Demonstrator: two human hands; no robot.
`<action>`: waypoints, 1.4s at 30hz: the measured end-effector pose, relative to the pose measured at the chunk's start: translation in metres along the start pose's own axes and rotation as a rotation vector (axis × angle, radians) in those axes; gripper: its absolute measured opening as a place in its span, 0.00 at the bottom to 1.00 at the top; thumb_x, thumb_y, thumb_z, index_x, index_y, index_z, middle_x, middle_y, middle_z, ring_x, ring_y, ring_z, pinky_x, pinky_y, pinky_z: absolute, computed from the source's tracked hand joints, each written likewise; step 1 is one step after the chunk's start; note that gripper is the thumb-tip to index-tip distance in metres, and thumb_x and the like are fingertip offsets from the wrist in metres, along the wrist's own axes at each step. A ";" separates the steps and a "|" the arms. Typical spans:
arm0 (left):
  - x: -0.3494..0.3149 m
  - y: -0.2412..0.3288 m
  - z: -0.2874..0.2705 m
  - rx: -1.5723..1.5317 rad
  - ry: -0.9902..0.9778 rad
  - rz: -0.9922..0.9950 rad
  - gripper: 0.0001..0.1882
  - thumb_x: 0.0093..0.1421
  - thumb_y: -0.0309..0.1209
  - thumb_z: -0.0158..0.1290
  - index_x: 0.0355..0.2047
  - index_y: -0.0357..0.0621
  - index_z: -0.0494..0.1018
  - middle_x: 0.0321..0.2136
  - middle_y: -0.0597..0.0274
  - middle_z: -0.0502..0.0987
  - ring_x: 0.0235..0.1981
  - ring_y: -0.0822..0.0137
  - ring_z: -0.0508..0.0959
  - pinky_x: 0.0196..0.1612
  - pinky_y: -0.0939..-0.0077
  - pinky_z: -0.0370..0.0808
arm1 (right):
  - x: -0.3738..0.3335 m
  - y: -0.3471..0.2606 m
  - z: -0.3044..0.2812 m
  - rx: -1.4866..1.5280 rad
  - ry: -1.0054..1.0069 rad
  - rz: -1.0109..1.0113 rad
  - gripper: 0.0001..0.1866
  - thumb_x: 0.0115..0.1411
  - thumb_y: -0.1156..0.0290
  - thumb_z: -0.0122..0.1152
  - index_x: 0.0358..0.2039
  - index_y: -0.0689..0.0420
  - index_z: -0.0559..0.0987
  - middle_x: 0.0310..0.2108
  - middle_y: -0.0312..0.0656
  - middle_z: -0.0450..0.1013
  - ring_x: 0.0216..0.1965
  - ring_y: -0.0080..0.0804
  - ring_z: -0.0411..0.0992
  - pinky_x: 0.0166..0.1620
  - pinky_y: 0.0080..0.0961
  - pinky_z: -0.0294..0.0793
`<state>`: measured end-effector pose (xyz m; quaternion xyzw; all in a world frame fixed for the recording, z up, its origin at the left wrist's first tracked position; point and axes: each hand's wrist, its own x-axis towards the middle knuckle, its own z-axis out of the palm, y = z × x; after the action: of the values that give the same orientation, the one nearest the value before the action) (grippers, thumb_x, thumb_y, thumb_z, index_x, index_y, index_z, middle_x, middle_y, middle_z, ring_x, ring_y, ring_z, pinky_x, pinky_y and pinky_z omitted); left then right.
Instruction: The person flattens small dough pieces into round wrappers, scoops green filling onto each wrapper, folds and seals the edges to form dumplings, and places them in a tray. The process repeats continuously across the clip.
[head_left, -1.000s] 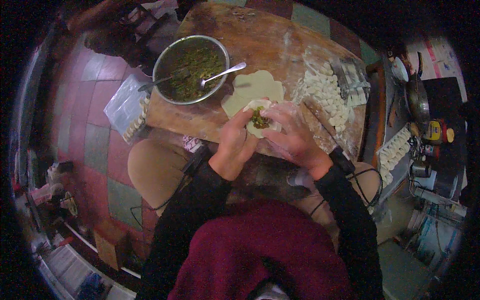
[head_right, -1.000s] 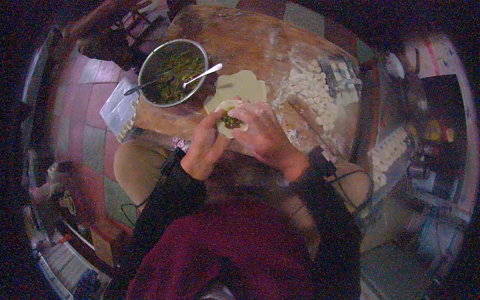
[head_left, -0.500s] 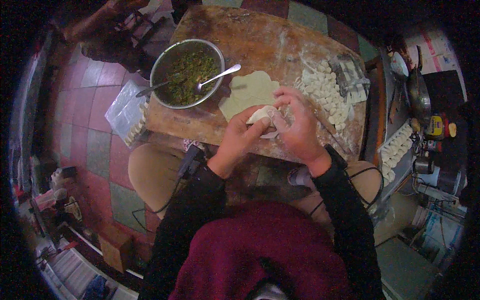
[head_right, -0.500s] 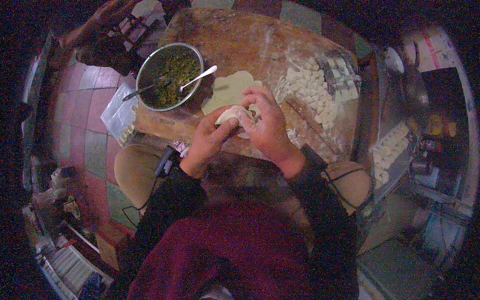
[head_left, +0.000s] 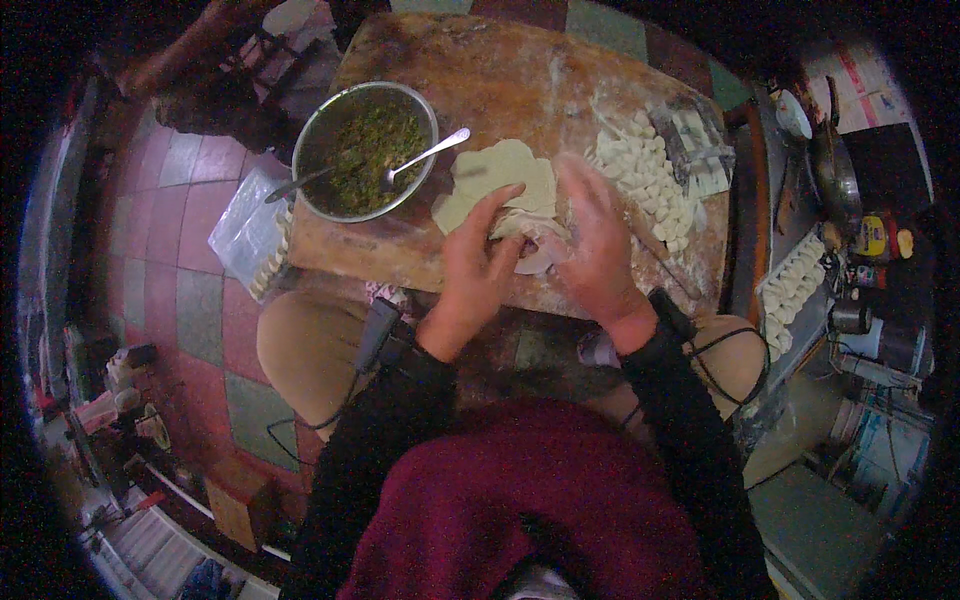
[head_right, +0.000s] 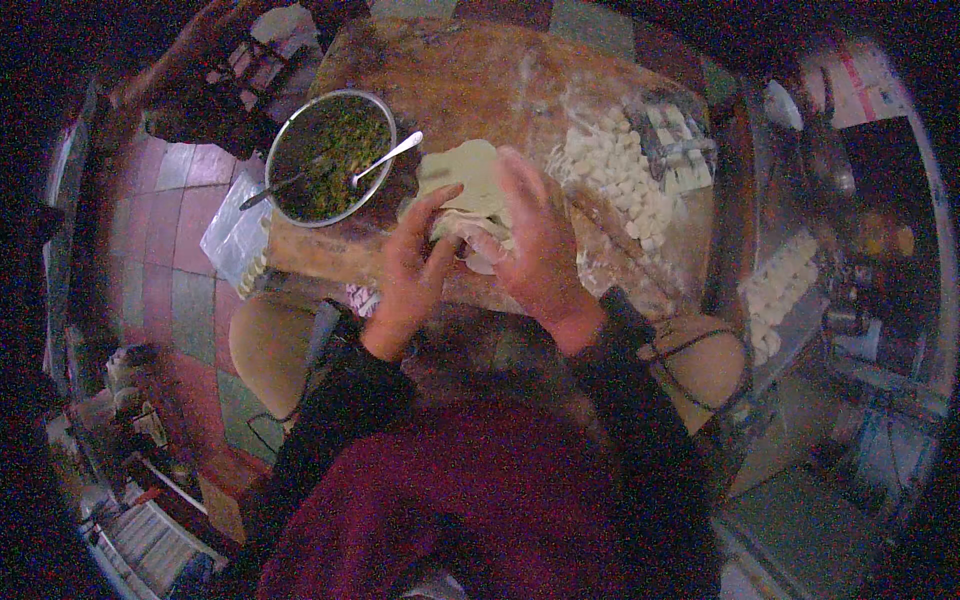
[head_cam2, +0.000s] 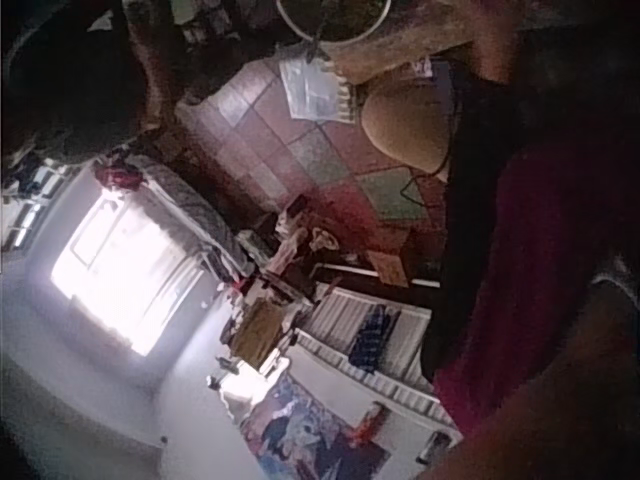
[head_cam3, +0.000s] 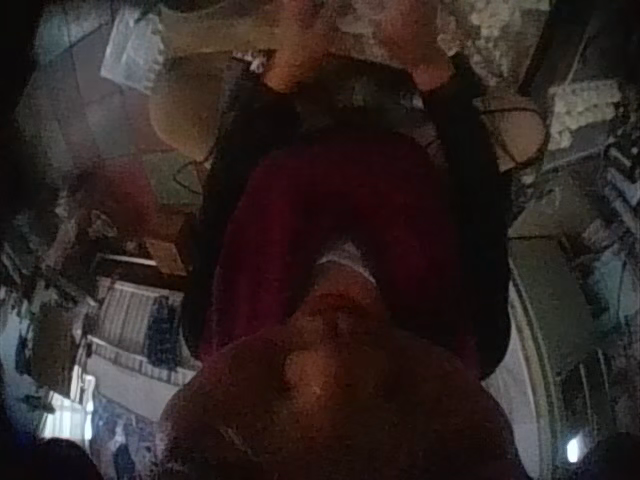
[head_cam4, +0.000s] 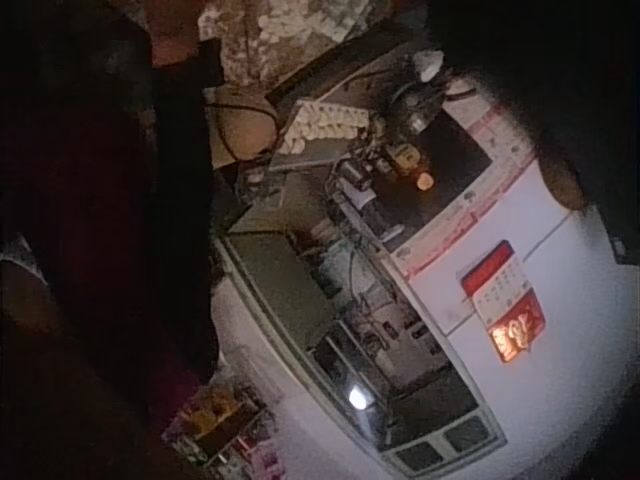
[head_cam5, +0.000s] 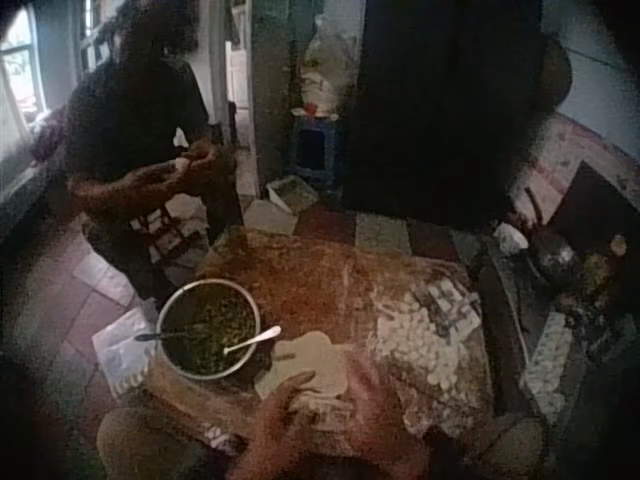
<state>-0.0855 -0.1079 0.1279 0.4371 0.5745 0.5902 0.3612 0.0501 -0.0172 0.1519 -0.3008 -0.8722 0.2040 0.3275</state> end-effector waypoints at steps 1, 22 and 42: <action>0.000 0.000 0.000 -0.094 0.022 -0.012 0.19 0.60 0.22 0.48 0.52 0.39 0.66 0.43 0.59 0.74 0.39 0.71 0.76 0.41 0.77 0.75 | -0.002 -0.002 0.002 0.166 0.017 0.148 0.25 0.55 0.66 0.63 0.50 0.66 0.71 0.45 0.48 0.71 0.48 0.41 0.70 0.53 0.34 0.67; 0.004 0.000 0.008 0.075 0.066 0.230 0.13 0.49 0.19 0.57 0.37 0.39 0.75 0.39 0.57 0.73 0.41 0.64 0.73 0.42 0.76 0.70 | -0.016 -0.019 0.015 0.582 -0.020 0.411 0.19 0.64 0.67 0.47 0.51 0.64 0.71 0.46 0.51 0.72 0.48 0.44 0.72 0.52 0.32 0.69; -0.001 0.009 0.007 0.049 -0.130 0.206 0.25 0.64 0.37 0.41 0.57 0.35 0.62 0.51 0.50 0.72 0.53 0.60 0.72 0.56 0.67 0.66 | -0.019 -0.034 0.000 0.635 -0.091 0.273 0.13 0.63 0.71 0.43 0.43 0.61 0.73 0.35 0.45 0.74 0.38 0.32 0.74 0.42 0.28 0.72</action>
<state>-0.0781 -0.1073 0.1362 0.5397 0.5164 0.5804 0.3244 0.0483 -0.0549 0.1617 -0.2882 -0.7307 0.5203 0.3353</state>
